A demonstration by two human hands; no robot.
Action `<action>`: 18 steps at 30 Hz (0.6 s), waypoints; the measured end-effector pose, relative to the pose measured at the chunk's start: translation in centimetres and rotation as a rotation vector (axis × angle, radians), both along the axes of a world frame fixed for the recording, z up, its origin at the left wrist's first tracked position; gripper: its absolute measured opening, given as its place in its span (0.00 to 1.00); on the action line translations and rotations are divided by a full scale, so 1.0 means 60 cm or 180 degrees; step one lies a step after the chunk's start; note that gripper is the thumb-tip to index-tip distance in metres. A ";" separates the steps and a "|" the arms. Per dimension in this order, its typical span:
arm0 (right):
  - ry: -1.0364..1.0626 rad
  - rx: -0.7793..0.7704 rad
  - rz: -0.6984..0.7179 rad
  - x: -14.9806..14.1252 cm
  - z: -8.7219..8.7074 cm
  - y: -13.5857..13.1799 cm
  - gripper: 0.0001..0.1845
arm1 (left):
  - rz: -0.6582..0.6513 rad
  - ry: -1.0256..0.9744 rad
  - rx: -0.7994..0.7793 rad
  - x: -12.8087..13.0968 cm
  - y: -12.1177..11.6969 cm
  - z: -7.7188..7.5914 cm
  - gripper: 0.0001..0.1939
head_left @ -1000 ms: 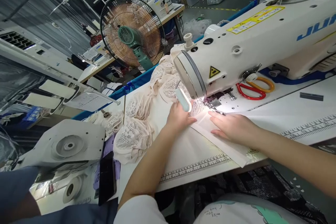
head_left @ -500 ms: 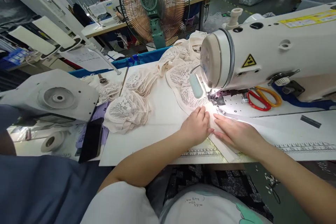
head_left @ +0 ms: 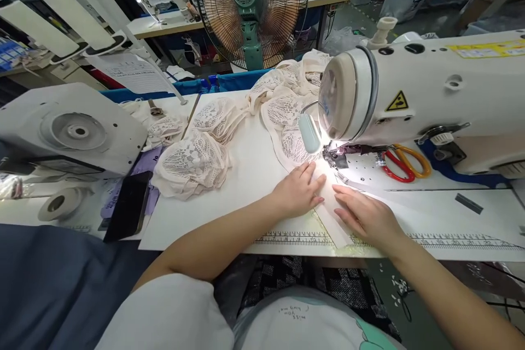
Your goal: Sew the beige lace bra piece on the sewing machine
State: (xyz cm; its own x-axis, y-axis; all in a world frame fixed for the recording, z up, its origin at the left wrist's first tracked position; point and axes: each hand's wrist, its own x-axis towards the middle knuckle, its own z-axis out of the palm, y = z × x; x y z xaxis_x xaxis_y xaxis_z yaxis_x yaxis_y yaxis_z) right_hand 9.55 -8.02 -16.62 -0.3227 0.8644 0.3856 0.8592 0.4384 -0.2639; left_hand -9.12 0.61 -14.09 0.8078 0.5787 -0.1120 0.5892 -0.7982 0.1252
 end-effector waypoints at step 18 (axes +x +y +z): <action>0.0214 0.0033 0.0047 0.002 0.006 -0.003 0.12 | -0.0031 -0.0223 -0.0144 0.002 0.026 -0.008 0.29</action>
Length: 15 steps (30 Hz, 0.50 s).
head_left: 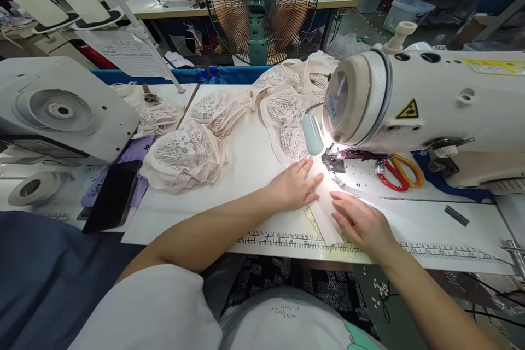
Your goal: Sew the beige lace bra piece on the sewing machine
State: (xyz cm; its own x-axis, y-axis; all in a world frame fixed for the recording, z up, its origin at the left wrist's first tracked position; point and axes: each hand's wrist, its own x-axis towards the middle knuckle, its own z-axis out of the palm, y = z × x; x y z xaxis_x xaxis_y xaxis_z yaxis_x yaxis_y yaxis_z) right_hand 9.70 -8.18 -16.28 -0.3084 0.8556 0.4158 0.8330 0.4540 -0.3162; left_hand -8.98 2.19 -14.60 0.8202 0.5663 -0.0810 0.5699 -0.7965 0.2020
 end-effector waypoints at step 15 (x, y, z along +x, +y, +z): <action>-0.0019 -0.0439 0.0130 0.020 0.011 -0.027 0.11 | -0.0409 -0.0426 0.0013 0.012 -0.038 0.008 0.22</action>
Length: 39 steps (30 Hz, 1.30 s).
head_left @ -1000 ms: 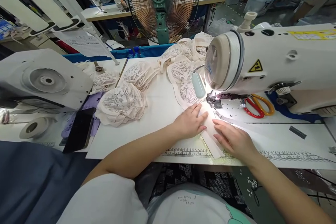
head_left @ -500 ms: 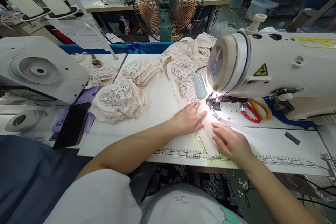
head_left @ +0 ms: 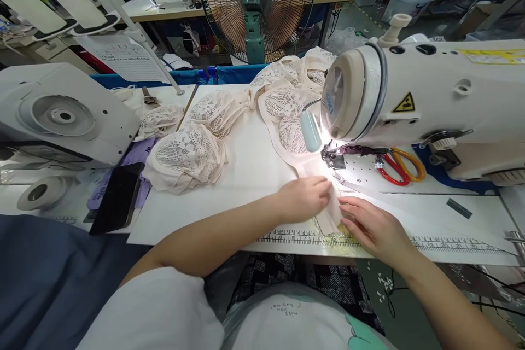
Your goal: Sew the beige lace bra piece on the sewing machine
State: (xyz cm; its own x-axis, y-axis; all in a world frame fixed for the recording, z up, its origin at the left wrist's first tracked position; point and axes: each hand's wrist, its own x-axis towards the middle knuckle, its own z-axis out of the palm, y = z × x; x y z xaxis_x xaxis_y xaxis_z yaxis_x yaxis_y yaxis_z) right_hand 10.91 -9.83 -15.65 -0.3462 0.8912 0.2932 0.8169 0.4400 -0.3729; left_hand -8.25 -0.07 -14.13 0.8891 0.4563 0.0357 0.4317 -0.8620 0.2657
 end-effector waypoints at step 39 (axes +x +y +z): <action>-0.0867 0.0160 -0.0391 -0.015 -0.007 0.045 0.19 | -0.0590 -0.0144 0.0686 -0.024 0.067 -0.006 0.14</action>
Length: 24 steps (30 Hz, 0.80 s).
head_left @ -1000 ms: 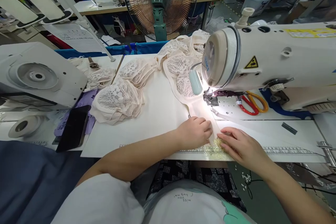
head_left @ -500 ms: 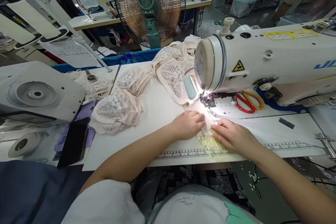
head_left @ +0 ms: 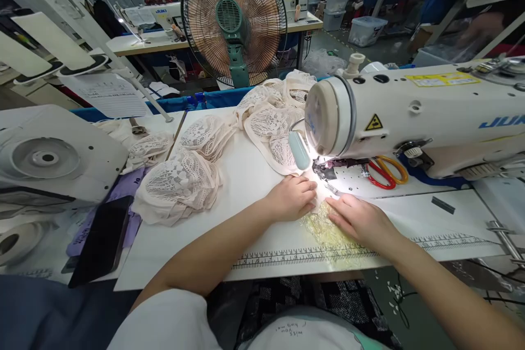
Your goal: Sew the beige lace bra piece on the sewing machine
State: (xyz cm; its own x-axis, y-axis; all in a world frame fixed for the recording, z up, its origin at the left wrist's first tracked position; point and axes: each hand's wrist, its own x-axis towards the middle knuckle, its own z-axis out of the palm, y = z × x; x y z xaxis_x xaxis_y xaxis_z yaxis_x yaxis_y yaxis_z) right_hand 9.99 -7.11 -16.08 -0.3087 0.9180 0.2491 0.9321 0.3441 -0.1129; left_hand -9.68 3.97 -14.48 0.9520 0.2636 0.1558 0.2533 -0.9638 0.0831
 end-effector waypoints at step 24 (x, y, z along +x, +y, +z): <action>0.1804 0.0352 -0.1359 -0.105 0.015 0.027 0.43 | 0.0148 -0.0467 -0.0217 -0.002 -0.003 -0.035 0.10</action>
State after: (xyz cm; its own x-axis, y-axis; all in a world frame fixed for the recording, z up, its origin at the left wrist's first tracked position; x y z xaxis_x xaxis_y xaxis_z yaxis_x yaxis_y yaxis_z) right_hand 3.69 -5.47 -15.16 0.2761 0.8899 0.3631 0.7962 -0.0002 -0.6050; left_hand -9.81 3.80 -16.56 0.9068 0.3216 0.2726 0.2778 -0.9422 0.1872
